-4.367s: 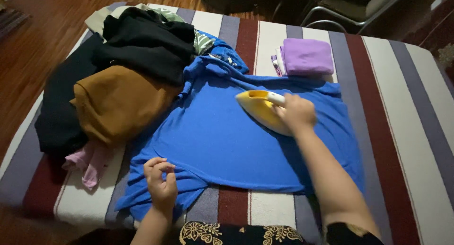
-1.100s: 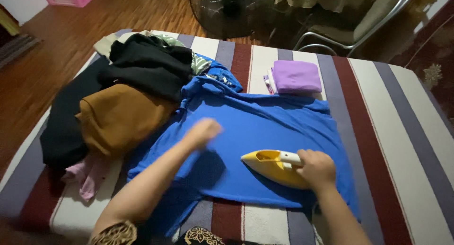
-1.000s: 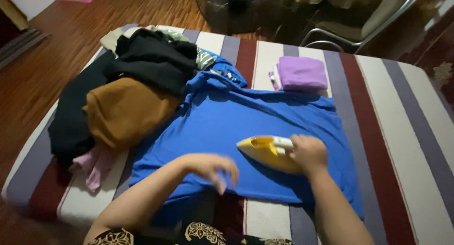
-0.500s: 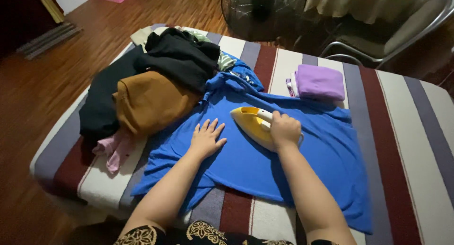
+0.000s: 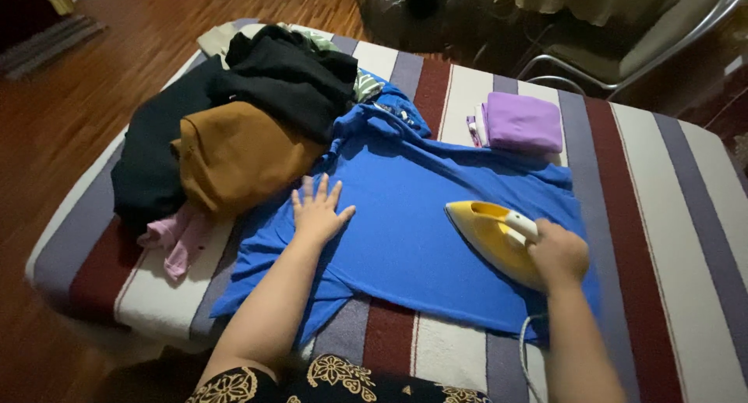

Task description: Ironing a blue t-shirt and then folding it on a striped surface.

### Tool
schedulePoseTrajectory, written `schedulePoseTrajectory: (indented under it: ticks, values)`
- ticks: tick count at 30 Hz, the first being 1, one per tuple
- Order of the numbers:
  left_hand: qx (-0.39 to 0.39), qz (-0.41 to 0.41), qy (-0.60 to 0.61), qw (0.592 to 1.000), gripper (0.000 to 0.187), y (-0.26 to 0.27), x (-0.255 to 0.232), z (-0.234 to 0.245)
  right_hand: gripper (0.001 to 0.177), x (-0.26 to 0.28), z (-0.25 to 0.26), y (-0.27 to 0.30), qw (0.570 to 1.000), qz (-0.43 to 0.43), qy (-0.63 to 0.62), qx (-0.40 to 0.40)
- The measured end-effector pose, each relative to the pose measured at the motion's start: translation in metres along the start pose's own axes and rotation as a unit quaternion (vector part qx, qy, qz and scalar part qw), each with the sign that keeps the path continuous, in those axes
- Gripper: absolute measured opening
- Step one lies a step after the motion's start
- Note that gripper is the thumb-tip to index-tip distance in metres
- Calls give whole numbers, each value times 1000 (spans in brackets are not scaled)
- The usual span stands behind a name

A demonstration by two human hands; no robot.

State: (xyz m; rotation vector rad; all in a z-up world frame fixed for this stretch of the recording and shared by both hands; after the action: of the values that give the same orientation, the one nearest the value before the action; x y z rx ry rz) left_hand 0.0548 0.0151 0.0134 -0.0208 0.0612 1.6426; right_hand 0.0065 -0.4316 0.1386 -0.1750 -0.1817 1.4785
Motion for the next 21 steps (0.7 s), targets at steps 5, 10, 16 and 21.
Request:
schedulePoseTrajectory:
  ticks: [5, 10, 16, 21]
  values:
    - [13, 60, 14, 998, 76, -2, 21, -5, 21, -7, -20, 17, 997, 81, -8, -5]
    - [29, 54, 34, 998, 68, -17, 25, -21, 15, 54, -9, 18, 986, 163, -39, -3]
    - [16, 43, 30, 998, 64, -12, 26, -18, 7, 155, 7, 31, 934, 302, -146, -119]
    - [-43, 27, 9, 999, 61, -13, 26, -18, 16, 157, 3, 37, 893, 356, -215, -173]
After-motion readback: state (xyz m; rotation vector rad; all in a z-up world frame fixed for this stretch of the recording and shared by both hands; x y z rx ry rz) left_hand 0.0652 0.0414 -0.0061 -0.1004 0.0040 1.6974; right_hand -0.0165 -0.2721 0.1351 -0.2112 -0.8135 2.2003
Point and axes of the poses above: each hand's wrist, its own y-axis away from the middle knuckle, its own z-axis out of the back of the hand, x = y × z, the point moved 6 cm from there along -y, towards the middle knuckle, and after that the axes turned 5 degrees about -y, right-handed, at the moved point
